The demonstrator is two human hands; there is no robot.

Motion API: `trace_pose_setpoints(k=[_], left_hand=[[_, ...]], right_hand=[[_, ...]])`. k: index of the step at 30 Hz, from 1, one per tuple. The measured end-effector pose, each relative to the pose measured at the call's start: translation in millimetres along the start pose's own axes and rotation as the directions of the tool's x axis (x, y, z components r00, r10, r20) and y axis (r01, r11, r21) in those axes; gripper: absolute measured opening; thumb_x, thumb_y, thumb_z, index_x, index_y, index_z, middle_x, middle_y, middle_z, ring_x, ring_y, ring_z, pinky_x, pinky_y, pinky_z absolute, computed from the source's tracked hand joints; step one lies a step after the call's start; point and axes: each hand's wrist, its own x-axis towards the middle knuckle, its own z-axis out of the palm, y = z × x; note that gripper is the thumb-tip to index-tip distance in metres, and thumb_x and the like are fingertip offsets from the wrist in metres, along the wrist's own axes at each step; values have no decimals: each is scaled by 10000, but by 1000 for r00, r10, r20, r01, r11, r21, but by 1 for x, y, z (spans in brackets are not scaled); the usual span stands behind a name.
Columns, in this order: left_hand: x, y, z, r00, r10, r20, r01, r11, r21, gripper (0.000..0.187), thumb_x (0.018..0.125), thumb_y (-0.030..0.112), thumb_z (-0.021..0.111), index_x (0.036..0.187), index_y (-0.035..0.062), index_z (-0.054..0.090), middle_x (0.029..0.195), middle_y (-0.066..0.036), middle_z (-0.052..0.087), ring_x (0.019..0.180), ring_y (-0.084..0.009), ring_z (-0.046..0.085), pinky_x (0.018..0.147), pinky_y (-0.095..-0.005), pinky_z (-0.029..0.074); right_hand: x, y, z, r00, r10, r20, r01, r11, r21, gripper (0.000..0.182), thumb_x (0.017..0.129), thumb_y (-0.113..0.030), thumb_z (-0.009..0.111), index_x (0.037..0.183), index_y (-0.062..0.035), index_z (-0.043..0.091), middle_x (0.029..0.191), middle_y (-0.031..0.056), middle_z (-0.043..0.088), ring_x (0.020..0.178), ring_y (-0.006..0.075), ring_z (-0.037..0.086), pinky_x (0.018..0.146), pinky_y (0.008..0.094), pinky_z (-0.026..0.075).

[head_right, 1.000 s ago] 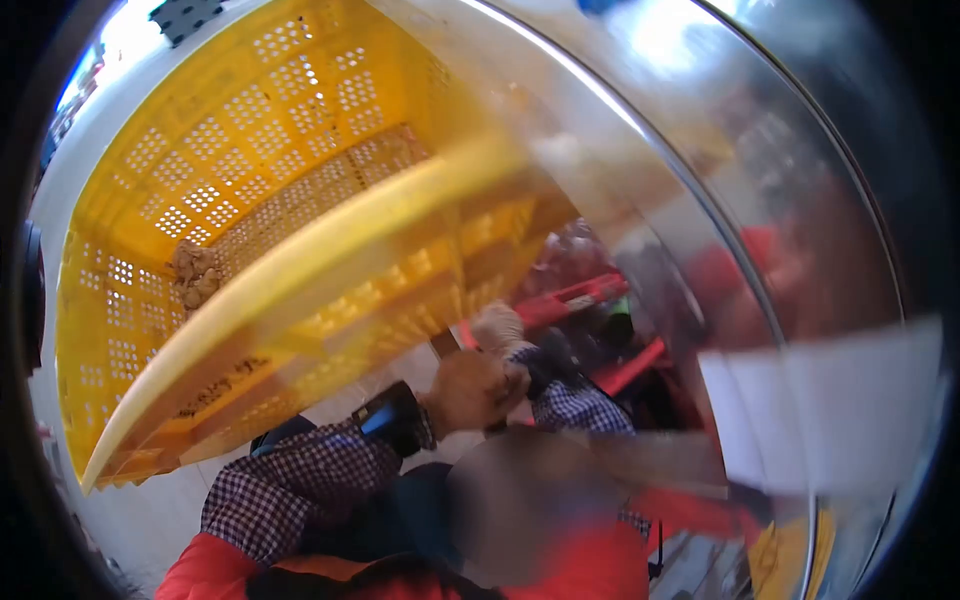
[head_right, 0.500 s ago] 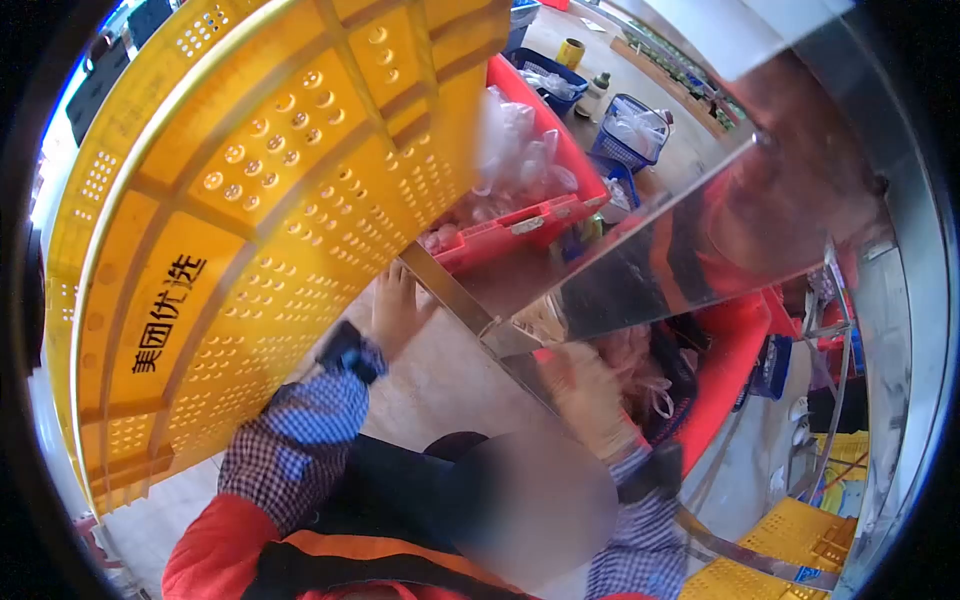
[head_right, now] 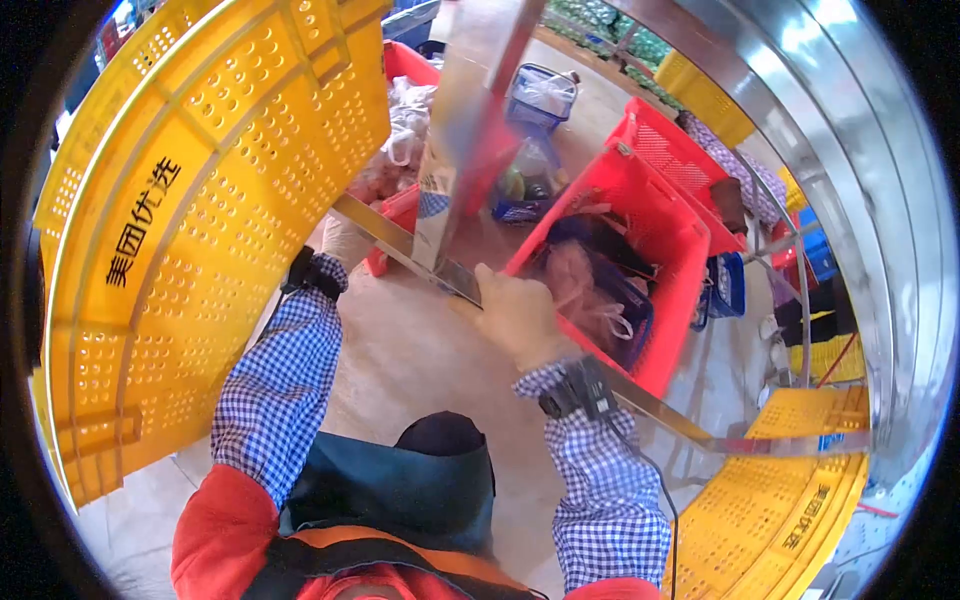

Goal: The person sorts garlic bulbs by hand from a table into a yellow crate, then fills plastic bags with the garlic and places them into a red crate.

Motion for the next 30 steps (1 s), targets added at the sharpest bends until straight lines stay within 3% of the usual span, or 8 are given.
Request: trace_pose_setpoints(k=[3, 6, 8, 12, 22, 25, 27, 30], left_hand=[[-30, 2, -15, 952, 213, 221, -263, 938, 226, 281, 791, 272, 652, 972, 63, 697, 1002, -147, 664, 1000, -306, 605, 880, -405, 464], [-75, 27, -46, 893, -54, 447, -194, 849, 492, 281, 758, 306, 683, 779, 26, 699, 935, -169, 667, 895, -310, 620, 833, -437, 471], [-124, 40, -67, 929, 239, 282, -337, 861, 380, 324, 741, 335, 704, 660, 23, 666, 830, -170, 663, 799, -293, 620, 760, -433, 481], [-196, 82, -118, 788, -47, 614, -257, 880, 398, 210, 717, 283, 683, 671, 78, 688, 650, -93, 633, 689, -291, 621, 705, -417, 496], [-294, 144, -160, 604, 89, 792, -355, 920, 167, 521, 823, 545, 603, 588, 83, 645, 564, -109, 595, 545, -292, 595, 562, -410, 464], [-263, 141, -157, 333, 118, 935, -108, 990, -87, 505, 875, 513, 573, 643, 72, 652, 653, -134, 619, 668, -310, 639, 602, -426, 515], [-243, 129, -152, 661, 85, 746, 18, 991, -129, 348, 866, 449, 618, 830, 106, 662, 766, -123, 629, 732, -310, 623, 635, -427, 494], [-209, 100, -150, 767, -188, 614, -62, 930, 363, 434, 709, 453, 740, 940, 102, 633, 923, -112, 608, 900, -305, 586, 786, -431, 442]], right_hand=[[-2, 2, 1, 1000, -2, -6, 2, 1000, 16, 482, 850, -545, 594, 862, -63, 566, 621, 111, 617, 541, 338, 621, 480, 447, 471], [-3, -3, -1, 999, 32, -10, -31, 994, 101, 392, 831, -456, 670, 866, -74, 586, 703, 115, 643, 654, 325, 646, 575, 438, 489], [-3, -6, -2, 997, 44, -59, -42, 999, 24, 383, 824, -447, 680, 857, -74, 598, 717, 115, 646, 668, 324, 648, 588, 433, 491], [-9, 2, 7, 955, -84, -285, 120, 986, 113, 373, 856, -453, 636, 805, -89, 566, 615, 99, 591, 545, 307, 605, 491, 431, 455], [-31, -16, 3, 965, 52, -258, -37, 997, 61, 417, 865, -385, 651, 1092, -38, 609, 818, 141, 637, 756, 316, 634, 650, 429, 499], [-36, -57, 10, 919, -175, -354, 211, 975, 66, 524, 851, -359, 676, 1245, -32, 566, 1085, 144, 612, 994, 332, 595, 846, 444, 482], [-34, -84, 33, 964, -237, -118, 259, 937, 236, 614, 810, -350, 702, 1290, -8, 533, 1219, 155, 554, 1140, 323, 528, 936, 443, 447], [-20, -98, 90, 979, -202, -34, 203, 936, 289, 611, 747, -339, 724, 1230, -3, 559, 1278, 167, 506, 1230, 306, 455, 982, 446, 414]])
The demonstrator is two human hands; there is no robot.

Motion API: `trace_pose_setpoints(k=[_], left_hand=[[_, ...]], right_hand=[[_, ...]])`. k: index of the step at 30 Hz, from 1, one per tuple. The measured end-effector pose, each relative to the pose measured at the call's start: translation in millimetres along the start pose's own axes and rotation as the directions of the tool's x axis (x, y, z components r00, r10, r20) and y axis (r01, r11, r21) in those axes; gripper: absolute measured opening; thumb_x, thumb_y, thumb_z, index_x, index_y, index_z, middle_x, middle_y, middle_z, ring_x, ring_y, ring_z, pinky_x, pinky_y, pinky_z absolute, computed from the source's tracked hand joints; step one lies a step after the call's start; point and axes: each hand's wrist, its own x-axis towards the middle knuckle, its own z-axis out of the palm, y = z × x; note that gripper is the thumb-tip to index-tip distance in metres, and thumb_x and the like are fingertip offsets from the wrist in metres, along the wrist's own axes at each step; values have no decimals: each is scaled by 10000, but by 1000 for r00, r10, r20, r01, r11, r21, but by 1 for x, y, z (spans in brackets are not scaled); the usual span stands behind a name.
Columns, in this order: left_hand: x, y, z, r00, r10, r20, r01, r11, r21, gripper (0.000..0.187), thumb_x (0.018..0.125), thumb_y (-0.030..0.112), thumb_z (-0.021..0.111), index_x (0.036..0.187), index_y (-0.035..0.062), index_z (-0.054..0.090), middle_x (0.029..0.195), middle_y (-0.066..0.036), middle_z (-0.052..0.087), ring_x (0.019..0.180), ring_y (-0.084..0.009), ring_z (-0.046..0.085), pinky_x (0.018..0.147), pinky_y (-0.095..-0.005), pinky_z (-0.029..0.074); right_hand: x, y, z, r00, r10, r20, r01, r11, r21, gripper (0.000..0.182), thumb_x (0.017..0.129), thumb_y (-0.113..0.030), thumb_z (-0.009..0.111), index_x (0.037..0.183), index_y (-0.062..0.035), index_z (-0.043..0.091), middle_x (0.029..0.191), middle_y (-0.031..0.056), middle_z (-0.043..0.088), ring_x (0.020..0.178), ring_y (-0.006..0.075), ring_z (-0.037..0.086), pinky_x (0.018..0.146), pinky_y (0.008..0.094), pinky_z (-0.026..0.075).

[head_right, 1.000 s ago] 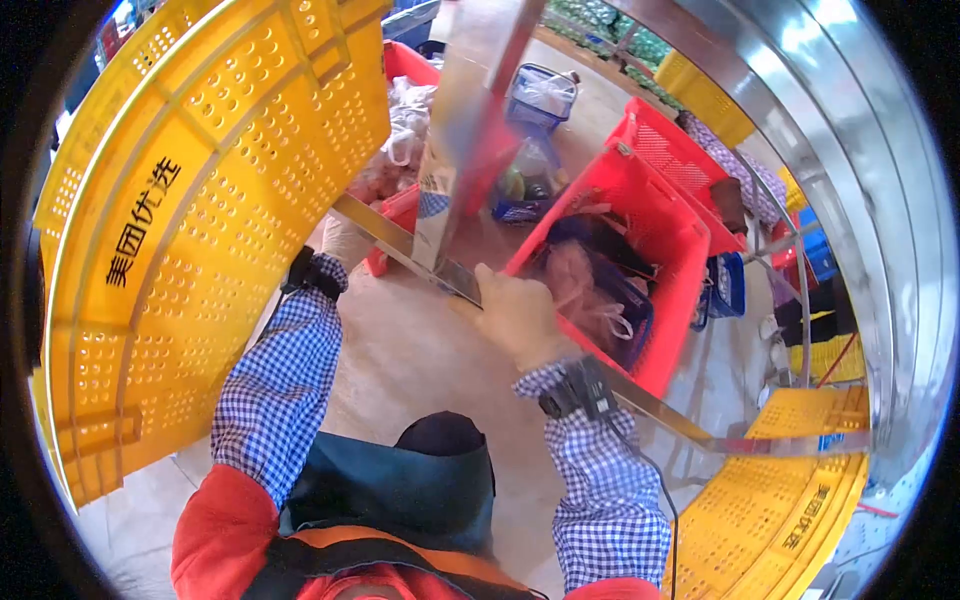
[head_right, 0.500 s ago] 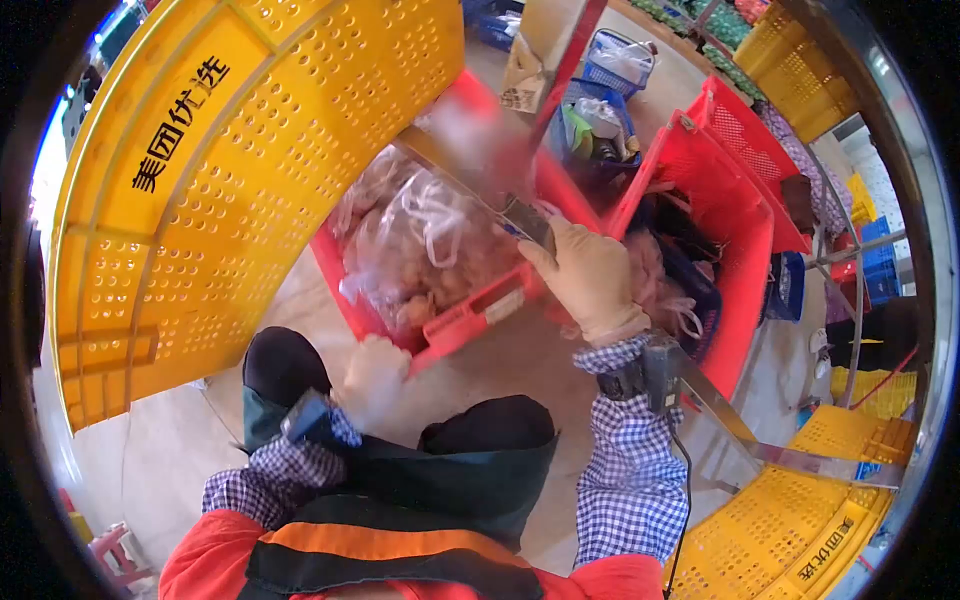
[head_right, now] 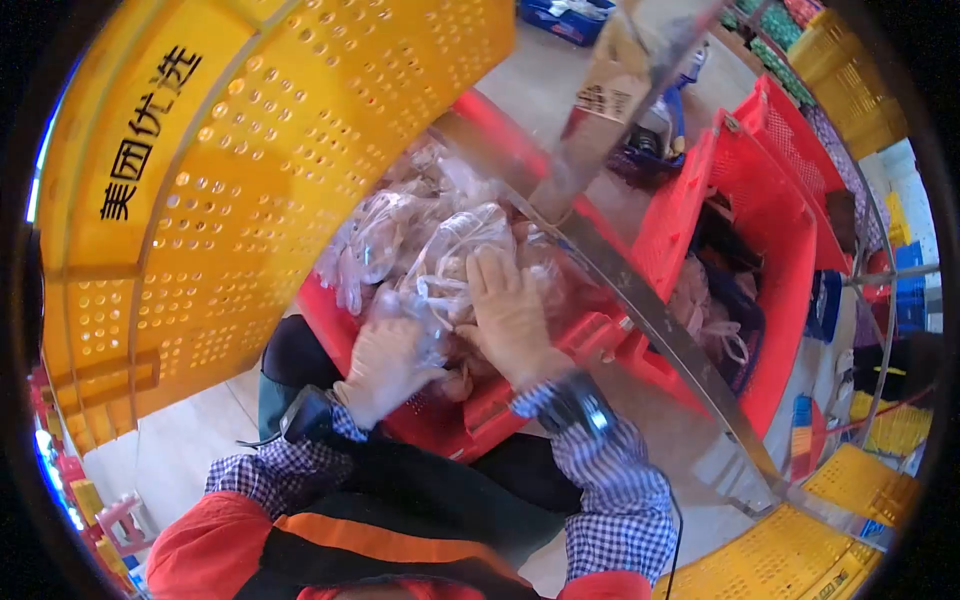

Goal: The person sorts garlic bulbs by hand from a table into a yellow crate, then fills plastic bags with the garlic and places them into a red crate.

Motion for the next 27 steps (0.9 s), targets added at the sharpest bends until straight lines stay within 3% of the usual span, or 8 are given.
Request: trace_pose_setpoints(k=[2, 6, 8, 12, 14, 20, 24, 27], left_hand=[[4, -27, 21, 993, 32, -115, -18, 993, 119, 425, 697, 413, 754, 962, 102, 633, 968, -92, 605, 945, -284, 579, 790, -411, 438], [16, -44, 30, 973, 97, 211, -179, 893, 413, 283, 722, 249, 691, 962, 106, 642, 976, -86, 606, 976, -280, 572, 795, -422, 442], [23, -48, 26, 955, 109, 276, -220, 885, 411, 236, 742, 180, 644, 965, 101, 646, 975, -91, 610, 989, -287, 572, 806, -436, 441], [17, -59, -1, 993, 107, -54, -111, 992, -67, 304, 736, 127, 615, 1033, 71, 641, 981, -139, 611, 972, -351, 567, 824, -476, 447], [37, -69, -10, 836, 72, -544, -46, 997, 61, 357, 735, 144, 623, 1081, 57, 611, 1053, -196, 609, 1001, -381, 574, 868, -490, 451], [93, -86, 16, 883, -329, -335, 301, 944, -136, 471, 722, 211, 666, 1130, 7, 551, 1173, -233, 530, 1068, -385, 533, 930, -495, 433], [90, -94, 32, 912, -260, -318, 317, 938, 142, 367, 743, 133, 612, 1089, 24, 552, 1022, -215, 593, 1006, -373, 566, 842, -492, 474], [79, -84, 22, 921, -257, -293, 244, 967, -79, 299, 733, 89, 591, 1027, 43, 566, 880, -200, 608, 881, -379, 596, 755, -499, 485]], right_hand=[[3, 11, 27, 997, -53, 51, 58, 994, -95, 530, 696, -294, 729, 1122, -9, 594, 1283, 174, 489, 1261, 304, 419, 987, 452, 400], [-5, 12, 25, 976, -215, 28, 216, 951, -220, 421, 680, -231, 710, 1030, -18, 611, 1246, 151, 513, 1230, 310, 451, 959, 447, 418], [-13, 13, -5, 970, -165, 180, 118, 962, 245, 355, 698, -168, 671, 1028, -42, 628, 1191, 130, 551, 1191, 312, 491, 965, 447, 416], [-24, 41, -7, 933, 266, -244, -185, 933, 309, 286, 880, -100, 630, 1154, -31, 587, 1088, 168, 622, 1054, 284, 591, 931, 383, 457], [-8, 55, -23, 710, 687, 155, -697, 654, 295, 385, 916, -285, 621, 1156, 14, 591, 1140, 261, 611, 1073, 381, 590, 894, 416, 471], [1, 112, 46, 773, 618, 143, -635, 754, 171, 442, 942, -420, 557, 1047, -2, 653, 1043, 263, 636, 1049, 401, 586, 866, 471, 453], [-6, 89, 35, 776, 621, 106, -624, 732, 274, 533, 944, -519, 495, 953, -9, 649, 919, 267, 649, 893, 456, 611, 789, 521, 464], [-13, 64, 38, 757, 644, 110, -639, 695, 329, 525, 927, -524, 532, 996, -14, 640, 920, 260, 653, 858, 450, 623, 729, 503, 480]])
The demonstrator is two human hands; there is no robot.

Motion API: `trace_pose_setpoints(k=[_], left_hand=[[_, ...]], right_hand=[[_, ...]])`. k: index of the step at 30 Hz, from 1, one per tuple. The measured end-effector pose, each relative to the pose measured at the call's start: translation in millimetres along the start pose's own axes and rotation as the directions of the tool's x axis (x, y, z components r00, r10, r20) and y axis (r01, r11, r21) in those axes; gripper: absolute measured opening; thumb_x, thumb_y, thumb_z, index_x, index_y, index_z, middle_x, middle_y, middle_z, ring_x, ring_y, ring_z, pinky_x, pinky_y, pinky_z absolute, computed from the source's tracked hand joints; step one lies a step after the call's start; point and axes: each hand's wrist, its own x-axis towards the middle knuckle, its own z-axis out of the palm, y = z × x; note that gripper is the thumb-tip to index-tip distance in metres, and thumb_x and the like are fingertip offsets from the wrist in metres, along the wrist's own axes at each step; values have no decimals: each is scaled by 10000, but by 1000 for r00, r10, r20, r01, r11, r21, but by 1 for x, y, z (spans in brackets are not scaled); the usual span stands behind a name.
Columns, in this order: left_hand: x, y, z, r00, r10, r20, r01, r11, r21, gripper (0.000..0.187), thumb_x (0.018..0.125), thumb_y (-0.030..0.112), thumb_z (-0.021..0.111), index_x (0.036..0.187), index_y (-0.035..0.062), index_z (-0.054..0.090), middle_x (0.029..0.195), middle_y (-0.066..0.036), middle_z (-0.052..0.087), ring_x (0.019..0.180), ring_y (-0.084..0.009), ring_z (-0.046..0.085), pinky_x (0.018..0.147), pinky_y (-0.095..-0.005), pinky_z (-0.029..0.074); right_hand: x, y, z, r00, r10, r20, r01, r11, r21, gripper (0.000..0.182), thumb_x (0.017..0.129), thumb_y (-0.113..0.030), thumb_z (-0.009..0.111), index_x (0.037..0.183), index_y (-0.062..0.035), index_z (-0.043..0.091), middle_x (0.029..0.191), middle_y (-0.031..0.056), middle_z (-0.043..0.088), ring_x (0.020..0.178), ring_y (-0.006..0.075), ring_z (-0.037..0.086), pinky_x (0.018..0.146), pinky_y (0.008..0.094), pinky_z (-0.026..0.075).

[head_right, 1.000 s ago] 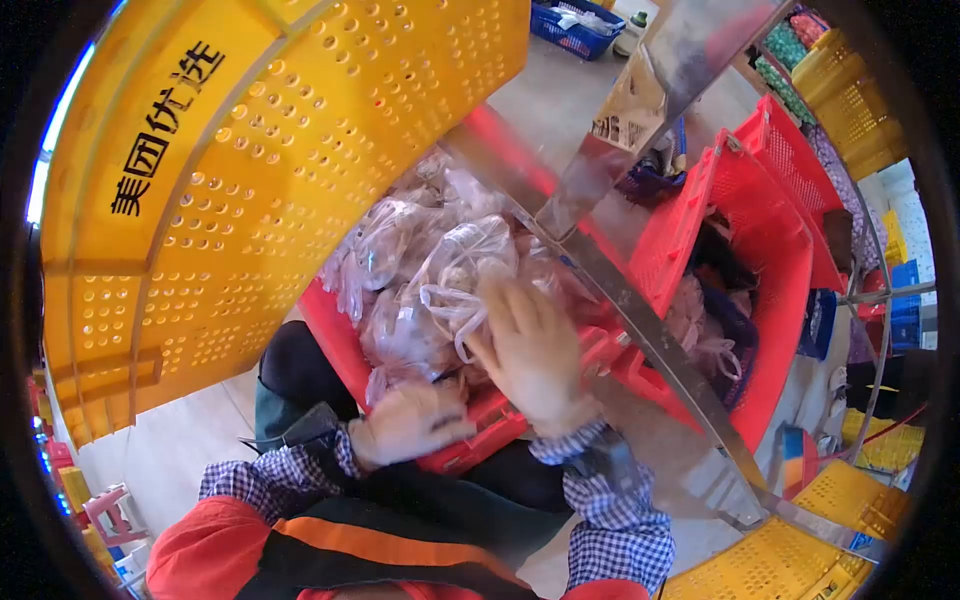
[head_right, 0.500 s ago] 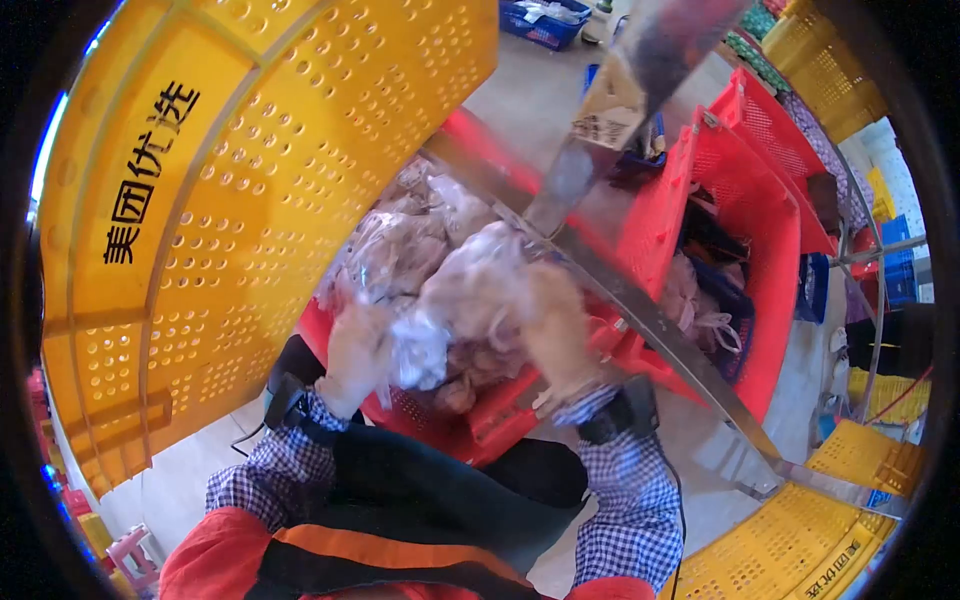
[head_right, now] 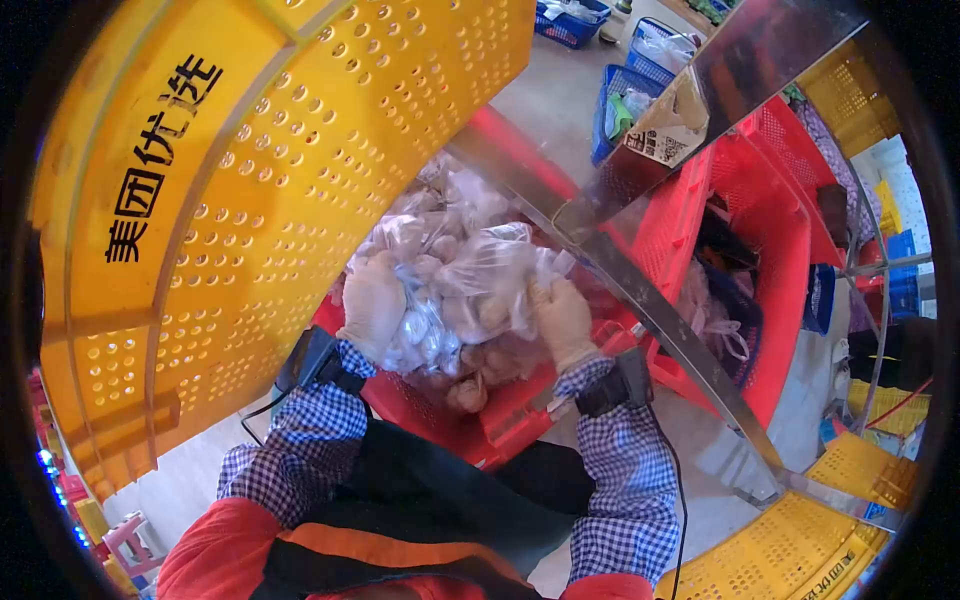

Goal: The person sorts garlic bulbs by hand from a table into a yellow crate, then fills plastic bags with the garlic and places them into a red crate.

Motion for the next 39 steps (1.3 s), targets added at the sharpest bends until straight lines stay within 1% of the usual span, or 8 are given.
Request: trace_pose_setpoints(k=[5, 8, 16, 18, 19, 21, 33, 39], left_hand=[[-52, 22, -30, 979, 197, -54, -203, 968, -147, 216, 789, 122, 583, 986, 43, 546, 744, -166, 578, 713, -376, 585, 630, -511, 447], [-72, 24, -35, 976, 215, -22, -216, 961, -175, 253, 801, 138, 585, 1024, 36, 520, 764, -177, 590, 679, -384, 588, 622, -518, 449], [-72, 49, -49, 998, -29, 63, 41, 980, -193, 362, 846, 214, 560, 1123, -13, 505, 695, -192, 612, 603, -388, 605, 544, -500, 481], [-94, 58, -55, 988, 3, 153, 35, 969, -245, 462, 841, 268, 583, 1199, -15, 509, 976, -246, 623, 877, -411, 619, 779, -519, 487], [-95, 72, -67, 999, 46, 13, -40, 949, -313, 266, 803, 160, 618, 1035, 54, 542, 906, -169, 626, 770, -373, 619, 688, -486, 489], [-98, 99, -110, 994, 102, 48, -71, 897, -437, 257, 782, 128, 622, 1011, 43, 542, 811, -153, 612, 725, -376, 608, 666, -468, 488], [-85, 215, -457, 902, 177, 393, 245, 539, -806, 81, 802, 48, 639, 859, 26, 586, 721, -28, 592, 645, -107, 566, 578, -264, 465], [24, 279, -623, 974, 211, -83, -195, 592, -782, 73, 844, 76, 593, 822, 7, 602, 706, -86, 603, 666, -178, 602, 612, -336, 480]], right_hand=[[-22, -17, 3, 1000, 20, 12, -23, 962, 271, 430, 918, -407, 611, 1094, -15, 636, 962, 220, 677, 882, 370, 663, 762, 430, 506], [-26, -35, -21, 988, 99, 118, -151, 765, 626, 345, 906, -209, 643, 1159, 24, 617, 1024, 112, 682, 935, 163, 619, 836, 326, 484], [-47, -74, -43, 959, 248, 139, -285, 830, 480, 483, 876, -317, 654, 1204, 28, 573, 1069, 235, 658, 1005, 368, 632, 885, 420, 480], [-66, -90, -53, 932, 276, 233, -358, 793, 492, 489, 891, -344, 633, 1209, 23, 578, 1089, 263, 642, 1027, 391, 619, 905, 436, 470], [-78, -100, -57, 970, 238, 59, -245, 946, 215, 460, 887, -394, 638, 1111, 6, 610, 990, 264, 654, 931, 408, 639, 812, 449, 504], [-102, -137, -92, 991, 127, -33, -123, 987, 107, 375, 875, -406, 649, 897, -37, 583, 672, 198, 625, 601, 385, 631, 538, 481, 479], [-183, -389, -396, 997, -9, -79, 36, 937, 347, 261, 839, -226, 744, 923, -10, 624, 687, 141, 634, 624, 261, 648, 579, 363, 502], [-125, -502, -535, 985, 111, -133, 32, 636, 771, 257, 900, -107, 630, 1122, 15, 588, 952, 84, 671, 800, 155, 657, 659, 299, 558]])
